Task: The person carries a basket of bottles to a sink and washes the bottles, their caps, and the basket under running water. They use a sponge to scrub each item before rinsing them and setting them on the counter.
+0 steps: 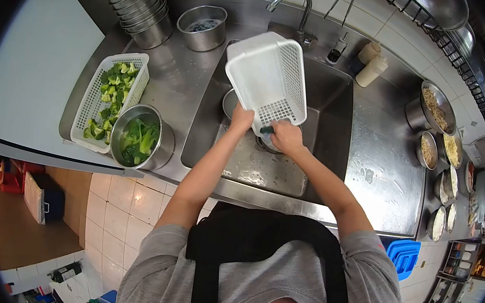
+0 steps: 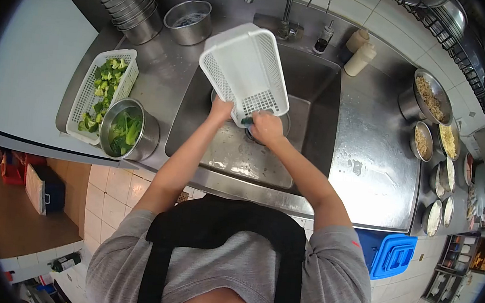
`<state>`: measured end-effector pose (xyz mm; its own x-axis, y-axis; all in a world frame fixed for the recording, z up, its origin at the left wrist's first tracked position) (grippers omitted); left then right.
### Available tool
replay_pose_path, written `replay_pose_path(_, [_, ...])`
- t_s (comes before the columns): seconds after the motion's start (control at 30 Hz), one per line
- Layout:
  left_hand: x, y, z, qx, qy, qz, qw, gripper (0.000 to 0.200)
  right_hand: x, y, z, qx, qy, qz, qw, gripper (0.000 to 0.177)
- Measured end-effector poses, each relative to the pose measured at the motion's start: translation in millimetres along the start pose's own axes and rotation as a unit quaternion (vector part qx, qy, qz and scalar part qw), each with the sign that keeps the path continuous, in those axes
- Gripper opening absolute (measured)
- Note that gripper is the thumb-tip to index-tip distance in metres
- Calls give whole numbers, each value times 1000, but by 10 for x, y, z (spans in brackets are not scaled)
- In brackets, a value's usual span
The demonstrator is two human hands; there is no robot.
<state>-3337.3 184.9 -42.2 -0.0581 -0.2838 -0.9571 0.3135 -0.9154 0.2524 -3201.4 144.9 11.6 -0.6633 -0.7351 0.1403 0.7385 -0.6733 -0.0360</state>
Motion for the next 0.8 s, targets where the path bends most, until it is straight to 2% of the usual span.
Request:
replay_pose_path(0.03, [-34, -110, 1, 21, 32, 3, 999, 54, -17, 43, 185, -70, -38, -31, 996, 20])
replay_pose_path(0.07, [-133, -162, 45, 8, 22, -43, 999, 59, -48, 109, 331, -138, -76, -61, 986, 21])
replay_pose_path(0.1, [-220, -128, 68, 8, 22, -43, 999, 59, -5, 127, 312, -137, -76, -61, 986, 21])
replay_pose_path(0.17, [-331, -77, 72, 28, -81, 9, 996, 62, -8, 158, 367, -218, -183, -87, 955, 23])
replay_pose_path(0.2, [-276, -189, 33, 33, -86, -67, 993, 61, -67, 209, 509, -312, -227, -110, 916, 23])
replay_pose_path(0.23, [-293, -178, 22, 31, -86, -67, 994, 61, -86, 137, 516, -312, -228, -108, 916, 23])
replay_pose_path(0.3, [5, -33, -222, 93, -74, 65, 991, 57, -126, -29, 584, -318, -132, -98, 934, 24])
replay_pose_path(0.33, [-453, 436, -236, 95, -11, 105, 990, 52, -199, -220, 303, -218, -40, -114, 968, 20])
replay_pose_path(0.37, [-417, 438, -249, 97, -14, 105, 990, 52, -311, -240, 214, -219, -41, -117, 968, 20])
replay_pose_path(0.43, [-652, 417, -190, 43, -166, -60, 983, 49, -151, -317, 142, -149, 102, 43, 983, 14])
replay_pose_path(0.47, [-597, 396, -195, 74, -155, -45, 984, 52, -136, -272, 149, -128, 134, 71, 980, 15])
replay_pose_path(0.5, [-577, 347, -174, 72, -153, -45, 984, 52, -161, -281, 162, -128, 135, 73, 980, 15])
replay_pose_path(0.57, [-481, 298, -195, 91, -117, -33, 988, 52, -326, -294, 73, -67, 190, 10, 980, 16])
replay_pose_path(0.6, [-459, 317, -199, 91, -116, -32, 989, 52, -305, -280, 32, -65, 190, 11, 980, 16])
replay_pose_path(0.67, [-531, 300, -140, 45, -157, -59, 985, 59, -431, -257, -56, -64, 109, -94, 988, 18])
replay_pose_path(0.73, [-391, 78, -103, 37, -188, -28, 981, 63, -53, -249, -285, -72, -68, -6, 995, 24])
replay_pose_path(0.77, [-300, -69, -36, 26, -218, 4, 976, 67, 292, -111, -122, -92, -122, 56, 987, 29])
replay_pose_path(0.8, [-256, -168, -11, 50, -213, 19, 976, 75, 460, 14, 62, -110, -74, 87, 987, 30])
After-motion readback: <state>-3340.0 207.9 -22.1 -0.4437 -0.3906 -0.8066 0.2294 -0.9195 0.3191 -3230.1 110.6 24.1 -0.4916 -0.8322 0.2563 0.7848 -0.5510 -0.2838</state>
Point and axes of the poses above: each hand's wrist, its own y-axis away from the middle knuckle, its own z-axis out of the back of the hand, x = y × z, the point moved 10 cm from there along -y, towards the middle knuckle, and after that the axes turned 8 degrees about z, right-handed, at the moved point
